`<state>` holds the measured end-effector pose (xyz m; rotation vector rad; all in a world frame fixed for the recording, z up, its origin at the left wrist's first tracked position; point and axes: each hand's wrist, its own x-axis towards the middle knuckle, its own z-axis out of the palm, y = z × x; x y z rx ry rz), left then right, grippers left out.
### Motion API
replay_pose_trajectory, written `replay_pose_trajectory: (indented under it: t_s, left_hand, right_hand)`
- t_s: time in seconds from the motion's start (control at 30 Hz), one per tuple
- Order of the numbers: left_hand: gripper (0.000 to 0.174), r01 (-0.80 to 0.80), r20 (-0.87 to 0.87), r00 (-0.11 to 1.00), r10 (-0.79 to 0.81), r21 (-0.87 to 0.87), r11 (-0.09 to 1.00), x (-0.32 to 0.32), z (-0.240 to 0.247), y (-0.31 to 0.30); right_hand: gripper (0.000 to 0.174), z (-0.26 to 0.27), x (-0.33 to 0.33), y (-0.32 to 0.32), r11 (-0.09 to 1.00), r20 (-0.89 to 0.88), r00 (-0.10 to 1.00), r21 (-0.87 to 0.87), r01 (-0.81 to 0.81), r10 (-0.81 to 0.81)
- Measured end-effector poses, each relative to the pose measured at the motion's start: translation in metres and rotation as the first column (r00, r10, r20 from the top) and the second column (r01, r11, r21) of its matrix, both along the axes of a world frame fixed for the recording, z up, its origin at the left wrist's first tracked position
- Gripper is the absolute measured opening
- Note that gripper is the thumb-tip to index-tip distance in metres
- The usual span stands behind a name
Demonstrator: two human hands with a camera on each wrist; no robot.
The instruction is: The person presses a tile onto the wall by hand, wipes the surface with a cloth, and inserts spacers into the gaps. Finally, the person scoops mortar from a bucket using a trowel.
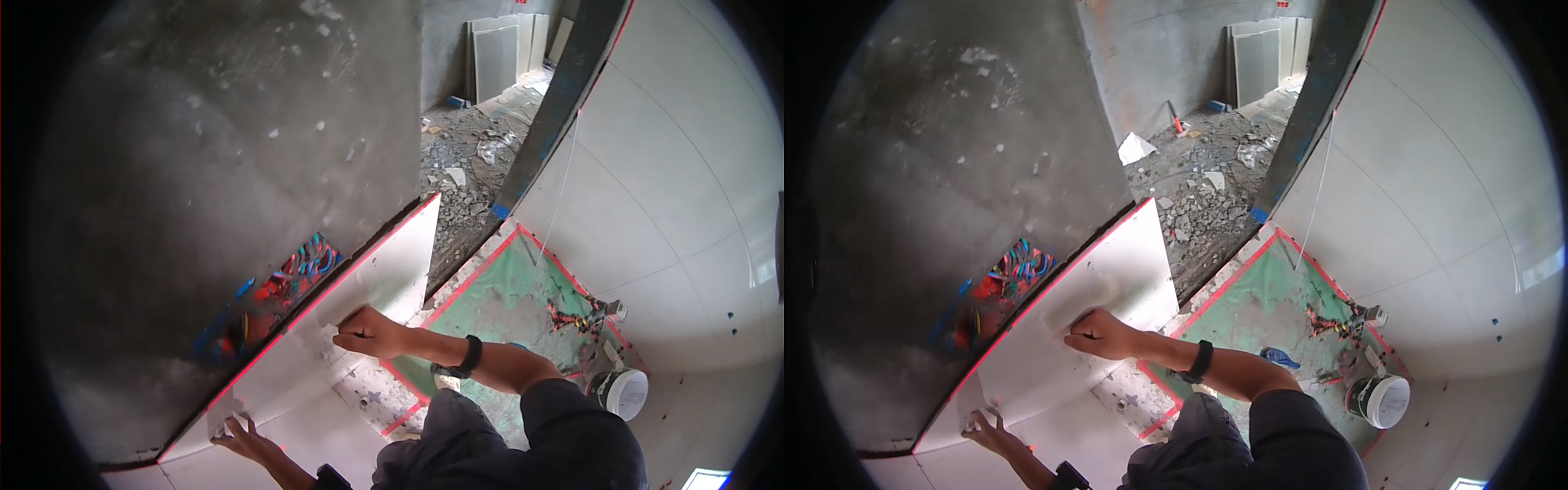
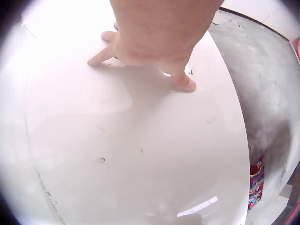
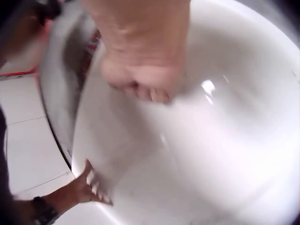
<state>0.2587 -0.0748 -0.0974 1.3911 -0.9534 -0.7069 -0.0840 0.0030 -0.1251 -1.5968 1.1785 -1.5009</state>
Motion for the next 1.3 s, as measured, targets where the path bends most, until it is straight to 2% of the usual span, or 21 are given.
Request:
replay_pose_trajectory:
  t_s: [0.07, 0.13, 0.17, 0.2, 0.23, 0.27, 0.3, 0.33, 0.4, 0.43, 0.47, 0.5, 0.53, 0.63, 0.7, 0.87, 0.93, 1.0, 1.13, 1.2, 1.3]
  left_hand:
    - [0.046, 0.086, -0.086, 0.992, -0.088, -0.035, 0.996, 0.002, -0.002, 0.001]
    - [0.047, 0.032, -0.095, 0.995, -0.034, -0.02, 0.999, 0.031, -0.037, -0.011]
    - [0.051, 0.036, 0.022, 0.999, -0.036, -0.017, 0.999, 0.045, -0.063, -0.018]
    - [0.057, -0.101, 0.171, 0.98, 0.098, 0.009, 0.995, 0.027, -0.052, -0.011]
    - [0.079, -0.094, 0.389, 0.912, 0.127, -0.103, 0.99, 0.045, -0.089, -0.015]
    - [0.101, -0.09, 0.577, 0.79, 0.206, -0.223, 0.971, 0.062, -0.125, -0.019]
    - [0.121, -0.076, 0.45, 0.881, 0.146, -0.17, 0.982, 0.034, -0.079, -0.002]
    - [0.128, -0.031, 0.429, 0.895, 0.118, -0.206, 0.978, 0.04, -0.089, -0.003]
    - [0.12, -0.009, 0.605, 0.777, 0.172, -0.262, 0.965, 0.058, -0.116, -0.013]
    - [0.12, -0.038, 0.606, 0.773, 0.19, -0.256, 0.966, 0.069, -0.126, -0.024]
    - [0.113, -0.005, 0.676, 0.686, 0.269, -0.366, 0.931, 0.076, -0.142, -0.031]
    - [0.108, 0.055, 0.722, 0.596, 0.351, -0.473, 0.879, 0.08, -0.159, -0.038]
    - [0.108, 0.05, 0.718, 0.594, 0.363, -0.484, 0.874, 0.082, -0.172, -0.049]
    - [0.094, 0.063, 0.581, 0.57, 0.581, -0.736, 0.674, 0.087, -0.195, -0.079]
    - [0.088, 0.13, 0.545, 0.567, 0.617, -0.8, 0.586, 0.088, -0.19, -0.085]
    - [0.087, 0.109, 0.588, 0.458, 0.667, -0.782, 0.614, 0.083, -0.238, -0.081]
    - [0.084, 0.122, 0.574, 0.488, 0.658, -0.791, 0.599, 0.083, -0.278, -0.081]
    - [0.083, 0.165, 0.569, 0.529, 0.63, -0.797, 0.581, 0.083, -0.303, -0.082]
    - [0.09, 0.192, 0.562, 0.535, 0.631, -0.808, 0.557, 0.088, -0.303, -0.081]
    - [0.092, 0.22, 0.639, 0.519, 0.567, -0.741, 0.634, 0.09, -0.301, -0.074]
    - [0.096, 0.237, 0.677, 0.502, 0.538, -0.706, 0.667, 0.091, -0.3, -0.07]
  right_hand:
    - [0.035, 0.001, -0.001, 0.006, 0.997, -0.12, 0.992, -0.071, -0.04, 0.031]
    - [0.031, -0.001, 0.007, 0.015, 0.993, -0.154, 0.982, -0.062, 0.104, -0.113]
    - [0.027, -0.022, 0.009, 0.019, 0.984, -0.182, 0.967, -0.031, 0.174, -0.177]
    - [0.021, -0.035, 0.012, 0.017, 0.929, -0.082, 0.955, -0.267, 0.255, -0.285]
    - [0.025, -0.043, 0.006, 0.024, 0.865, -0.237, 0.864, -0.366, 0.344, -0.444]
    - [0.037, -0.04, 0.007, 0.026, 0.713, -0.332, 0.673, -0.557, 0.426, -0.661]
    - [0.043, -0.054, -0.004, 0.022, 0.673, -0.406, 0.578, -0.634, 0.38, -0.708]
    - [0.044, -0.068, -0.011, 0.021, 0.647, -0.557, 0.331, -0.678, 0.347, -0.761]
    - [0.058, -0.106, -0.029, -0.003, 0.621, -0.593, 0.185, -0.733, 0.278, -0.783]
    - [0.056, -0.121, -0.042, -0.015, 0.541, -0.518, 0.158, -0.805, 0.242, -0.841]
    - [0.058, -0.122, -0.047, -0.023, 0.489, -0.47, 0.139, -0.849, 0.2, -0.872]
    - [0.059, -0.129, -0.055, -0.025, 0.496, -0.49, 0.09, -0.837, 0.232, -0.867]
    - [0.06, -0.137, -0.063, -0.027, 0.502, -0.511, 0.04, -0.824, 0.262, -0.859]
    - [0.065, -0.12, -0.06, -0.048, 0.287, -0.286, 0.023, -0.955, 0.07, -0.958]
    - [0.062, -0.101, -0.044, -0.045, 0.259, -0.258, 0.028, -0.962, 0.085, -0.966]
    - [0.056, -0.11, 0.016, -0.047, 0.158, -0.16, 0.127, -0.987, -0.025, -0.979]
    - [0.059, -0.131, 0.047, -0.066, 0.154, -0.166, 0.131, -0.983, -0.096, -0.977]
    - [0.059, -0.155, 0.081, -0.071, 0.217, -0.223, 0.03, -0.968, -0.123, -0.974]
    - [0.059, -0.169, 0.116, -0.087, 0.223, -0.216, -0.069, -0.968, -0.12, -0.974]
    - [0.059, -0.169, 0.122, -0.085, 0.244, -0.234, -0.103, -0.965, -0.098, -0.967]
    - [0.061, -0.167, 0.124, -0.089, 0.244, -0.24, -0.043, -0.965, -0.1, -0.97]
